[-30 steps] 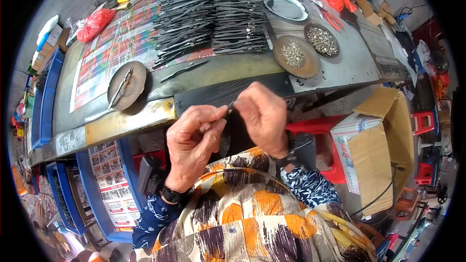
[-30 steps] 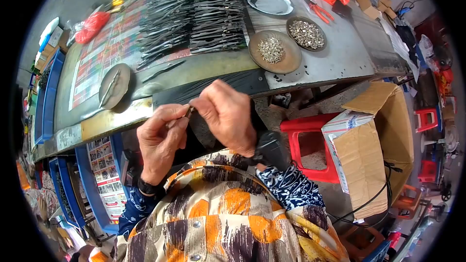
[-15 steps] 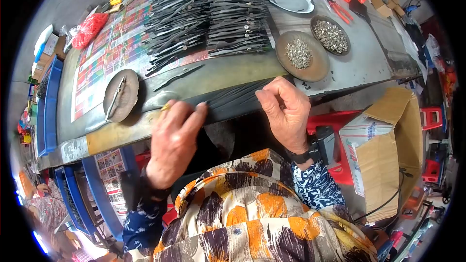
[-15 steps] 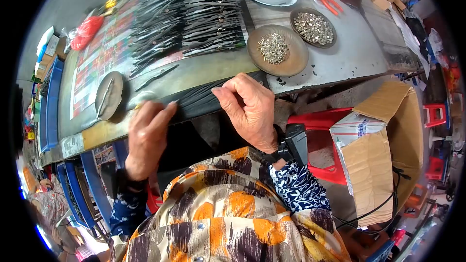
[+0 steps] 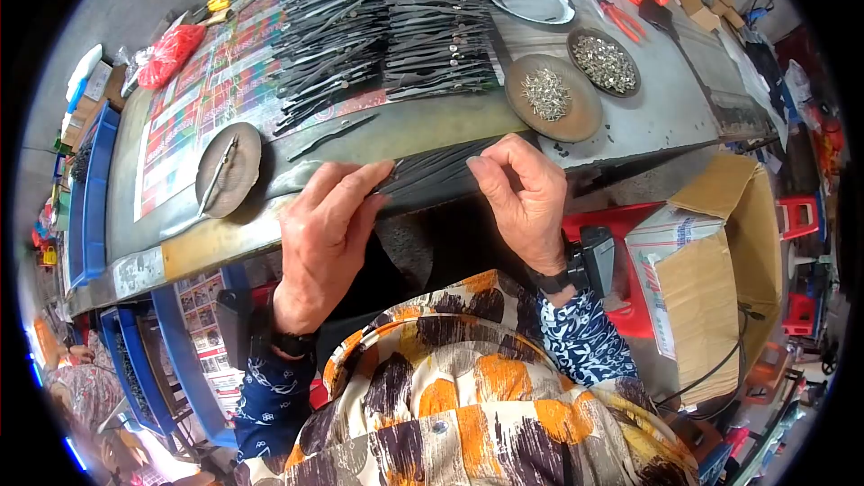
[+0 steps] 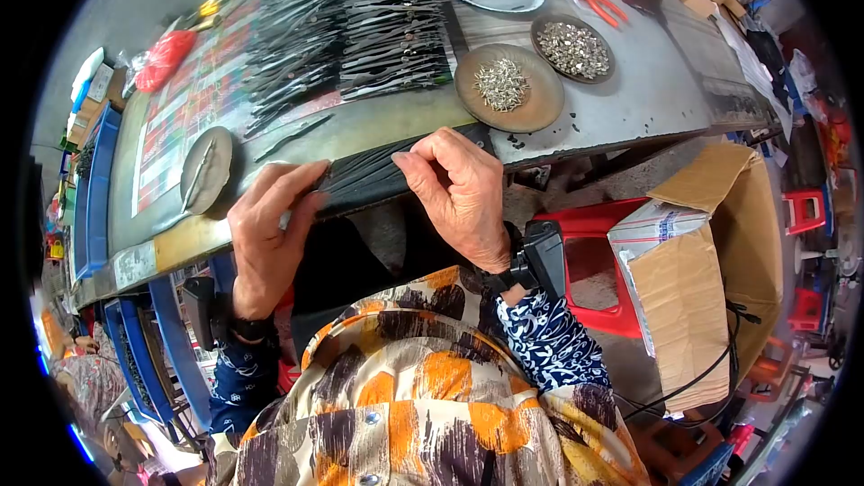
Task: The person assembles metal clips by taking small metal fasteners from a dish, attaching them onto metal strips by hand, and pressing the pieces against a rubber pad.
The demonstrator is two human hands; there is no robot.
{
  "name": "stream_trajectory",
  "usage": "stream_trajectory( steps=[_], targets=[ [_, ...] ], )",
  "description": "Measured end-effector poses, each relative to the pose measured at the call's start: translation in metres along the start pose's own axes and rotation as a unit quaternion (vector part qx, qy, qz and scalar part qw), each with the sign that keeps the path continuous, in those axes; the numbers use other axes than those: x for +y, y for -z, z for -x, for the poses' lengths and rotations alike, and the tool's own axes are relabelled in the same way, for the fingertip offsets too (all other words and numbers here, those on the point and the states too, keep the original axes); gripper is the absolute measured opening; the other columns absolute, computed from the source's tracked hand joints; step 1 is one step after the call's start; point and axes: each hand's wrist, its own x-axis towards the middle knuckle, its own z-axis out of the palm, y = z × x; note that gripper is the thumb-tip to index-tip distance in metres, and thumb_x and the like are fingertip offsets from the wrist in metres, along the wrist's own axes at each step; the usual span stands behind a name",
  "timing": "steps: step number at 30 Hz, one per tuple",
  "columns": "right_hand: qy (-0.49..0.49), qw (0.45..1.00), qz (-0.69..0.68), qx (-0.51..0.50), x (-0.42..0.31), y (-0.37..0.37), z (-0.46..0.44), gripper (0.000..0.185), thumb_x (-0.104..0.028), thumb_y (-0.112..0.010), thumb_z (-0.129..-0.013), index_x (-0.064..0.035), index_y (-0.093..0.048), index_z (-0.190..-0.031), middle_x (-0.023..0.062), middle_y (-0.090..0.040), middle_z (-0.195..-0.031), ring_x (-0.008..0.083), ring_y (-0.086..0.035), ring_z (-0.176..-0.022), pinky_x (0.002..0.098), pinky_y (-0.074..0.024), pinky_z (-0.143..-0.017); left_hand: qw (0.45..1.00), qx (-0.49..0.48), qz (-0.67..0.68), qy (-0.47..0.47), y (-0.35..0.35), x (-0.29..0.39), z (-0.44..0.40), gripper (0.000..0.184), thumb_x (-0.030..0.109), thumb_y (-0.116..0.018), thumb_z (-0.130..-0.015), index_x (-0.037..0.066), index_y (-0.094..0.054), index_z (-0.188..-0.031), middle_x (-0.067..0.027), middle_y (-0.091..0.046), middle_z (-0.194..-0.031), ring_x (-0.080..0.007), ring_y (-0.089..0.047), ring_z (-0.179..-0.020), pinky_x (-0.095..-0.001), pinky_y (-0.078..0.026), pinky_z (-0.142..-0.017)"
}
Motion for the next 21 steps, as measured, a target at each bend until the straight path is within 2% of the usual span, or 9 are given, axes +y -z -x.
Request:
stream_trajectory(
  steps=[5, 11, 16, 21],
  targets=[
    [0.0, 1.0, 0.003, -0.002, -0.001, 0.0, 0.0, 0.017, -0.008, -0.069, -0.088, 0.0007, -0.057, -0.08, 0.007, -0.055, -0.069, 0.0172, -0.052, -0.058, 0.0281, -0.0419, -0.054, 1.0, -0.007, 0.0, -0.016, -0.003, -0.009, 0.001, 0.026, -0.006, -0.07, -0.076, 0.005, -0.069, -0.1, -0.0112, -0.06, -0.085, -0.0284, -0.061, -0.071, -0.0359, -0.049, -0.062],
    [-0.016, 1.0, 0.001, -0.005, -0.003, 0.0, 0.0, 0.017, -0.008, -0.07, -0.088, 0.0004, -0.057, -0.079, 0.0055, -0.055, -0.069, 0.0149, -0.05, -0.057, 0.0274, -0.0415, -0.053, 0.998, -0.028, -0.017, -0.057, -0.033, -0.011, -0.009, 0.011, 0.003, -0.068, -0.078, 0.009, -0.068, -0.088, -0.0092, -0.059, -0.083, -0.0308, -0.061, -0.073, -0.04, -0.049, -0.063],
    [-0.017, 1.0, -0.003, 0.0, -0.002, -0.002, 0.001, 0.017, -0.008, -0.069, -0.089, 0.0001, -0.058, -0.08, 0.0044, -0.055, -0.068, 0.0127, -0.049, -0.058, 0.0264, -0.0407, -0.053, 0.995, -0.018, -0.057, -0.076, -0.038, -0.008, -0.011, 0.01, 0.004, -0.065, -0.075, 0.011, -0.06, -0.08, -0.008, -0.055, -0.079, -0.0311, -0.058, -0.07, -0.0416, -0.047, -0.058],
    [-0.027, 1.0, 0.005, -0.005, -0.002, -0.003, 0.001, 0.017, -0.008, -0.07, -0.089, 0.0004, -0.058, -0.08, 0.0047, -0.055, -0.068, 0.0124, -0.049, -0.058, 0.026, -0.0404, -0.053, 0.991, -0.064, -0.114, -0.02, 0.007, -0.027, 0.012, 0.013, 0.001, -0.062, -0.071, 0.01, -0.055, -0.077, -0.0106, -0.049, -0.074, -0.0333, -0.054, -0.067, -0.0445, -0.041, -0.055]
  ],
)
